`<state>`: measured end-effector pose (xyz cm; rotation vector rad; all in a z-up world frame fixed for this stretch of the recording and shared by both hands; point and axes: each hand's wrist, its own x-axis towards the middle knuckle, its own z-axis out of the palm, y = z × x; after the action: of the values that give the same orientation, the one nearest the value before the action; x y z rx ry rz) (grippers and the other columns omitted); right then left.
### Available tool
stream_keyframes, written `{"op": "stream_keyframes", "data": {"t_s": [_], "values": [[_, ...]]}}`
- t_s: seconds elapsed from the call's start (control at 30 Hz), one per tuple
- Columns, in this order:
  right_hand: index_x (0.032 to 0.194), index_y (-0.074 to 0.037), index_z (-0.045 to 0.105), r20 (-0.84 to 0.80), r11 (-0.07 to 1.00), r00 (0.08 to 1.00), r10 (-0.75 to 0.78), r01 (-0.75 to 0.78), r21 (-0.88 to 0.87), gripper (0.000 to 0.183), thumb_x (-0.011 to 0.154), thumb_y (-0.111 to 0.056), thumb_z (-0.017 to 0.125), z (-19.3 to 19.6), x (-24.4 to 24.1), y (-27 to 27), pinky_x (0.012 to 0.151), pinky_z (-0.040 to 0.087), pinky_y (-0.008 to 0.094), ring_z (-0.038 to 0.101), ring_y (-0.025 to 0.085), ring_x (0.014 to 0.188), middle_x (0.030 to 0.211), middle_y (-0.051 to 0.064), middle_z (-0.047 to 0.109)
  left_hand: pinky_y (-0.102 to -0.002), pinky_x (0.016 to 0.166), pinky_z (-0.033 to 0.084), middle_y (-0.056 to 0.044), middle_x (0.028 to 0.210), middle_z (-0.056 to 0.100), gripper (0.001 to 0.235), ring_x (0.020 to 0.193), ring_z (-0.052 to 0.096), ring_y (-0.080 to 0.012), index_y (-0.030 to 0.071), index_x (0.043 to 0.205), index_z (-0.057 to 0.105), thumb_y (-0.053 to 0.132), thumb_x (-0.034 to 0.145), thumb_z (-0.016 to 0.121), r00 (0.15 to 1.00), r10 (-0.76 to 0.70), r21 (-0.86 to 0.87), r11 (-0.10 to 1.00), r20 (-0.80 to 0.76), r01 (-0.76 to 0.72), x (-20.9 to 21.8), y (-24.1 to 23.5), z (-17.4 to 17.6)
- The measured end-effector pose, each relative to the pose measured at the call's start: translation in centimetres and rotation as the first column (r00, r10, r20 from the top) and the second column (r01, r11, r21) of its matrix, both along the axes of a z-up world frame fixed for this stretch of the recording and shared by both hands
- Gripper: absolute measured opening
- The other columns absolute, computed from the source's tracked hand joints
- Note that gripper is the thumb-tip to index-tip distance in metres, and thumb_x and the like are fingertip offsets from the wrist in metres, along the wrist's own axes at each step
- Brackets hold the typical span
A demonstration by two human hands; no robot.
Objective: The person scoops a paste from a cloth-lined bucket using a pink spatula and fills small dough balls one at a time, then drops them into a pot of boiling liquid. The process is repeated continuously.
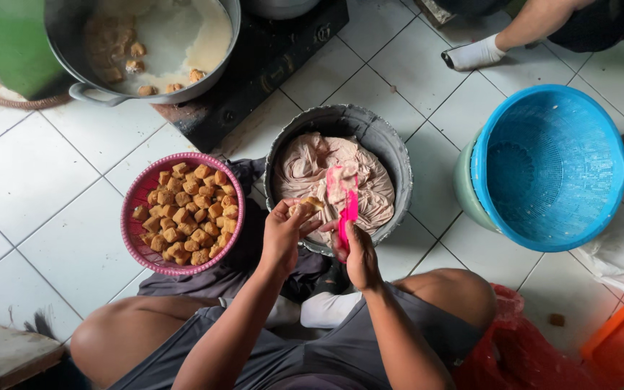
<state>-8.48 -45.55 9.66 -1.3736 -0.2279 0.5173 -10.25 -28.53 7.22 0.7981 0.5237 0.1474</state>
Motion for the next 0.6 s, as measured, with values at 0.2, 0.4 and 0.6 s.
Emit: {"op": "stream_keyframes", "data": {"t_s": [0.2, 0.4, 0.6], "values": [[0.115, 0.000, 0.065, 0.106, 0.996, 0.994, 0.005, 0.004, -0.085, 0.039, 0.112, -0.030, 0.039, -0.9, -0.6, 0.6, 0.063, 0.036, 0.023, 0.043, 0.006, 0.070, 0.082, -0.002, 0.052, -0.032, 0.073, 0.061, -0.015, 0.101, 0.069, 0.014, 0.082, 0.068, -0.0154, -0.005, 0.104, 0.059, 0.006, 0.103, 0.068, 0.992, 0.063, 0.044, 0.997, 0.111, -0.068, 0.6, -1.9, 2.1], [0.121, 0.001, 0.059, 0.434, 0.965, 0.900, 0.040, 0.078, -0.251, 0.028, 0.109, -0.022, 0.047, -1.4, 0.7, -0.4, 0.082, 0.048, 0.028, 0.057, 0.016, 0.091, 0.105, 0.007, 0.060, -0.023, 0.099, 0.048, -0.009, 0.125, 0.067, 0.041, 0.110, 0.062, -0.0074, -0.002, 0.144, 0.048, 0.011, 0.105, 0.055, 0.968, -0.123, 0.340, 0.939, 0.220, 0.042, -1.8, -2.9, 5.1], [0.111, -0.001, 0.063, 0.546, 0.911, 0.820, 0.169, 0.081, -0.404, 0.017, 0.108, -0.014, 0.053, 1.3, 2.0, -2.6, 0.081, 0.047, 0.031, 0.058, 0.018, 0.089, 0.098, 0.011, 0.059, -0.028, 0.112, 0.044, -0.010, 0.135, 0.067, 0.047, 0.124, 0.062, -0.0124, -0.002, 0.151, 0.047, 0.018, 0.108, 0.046, 0.970, -0.109, 0.036, 0.994, 0.219, 0.103, -1.8, -1.1, 6.8]]}}
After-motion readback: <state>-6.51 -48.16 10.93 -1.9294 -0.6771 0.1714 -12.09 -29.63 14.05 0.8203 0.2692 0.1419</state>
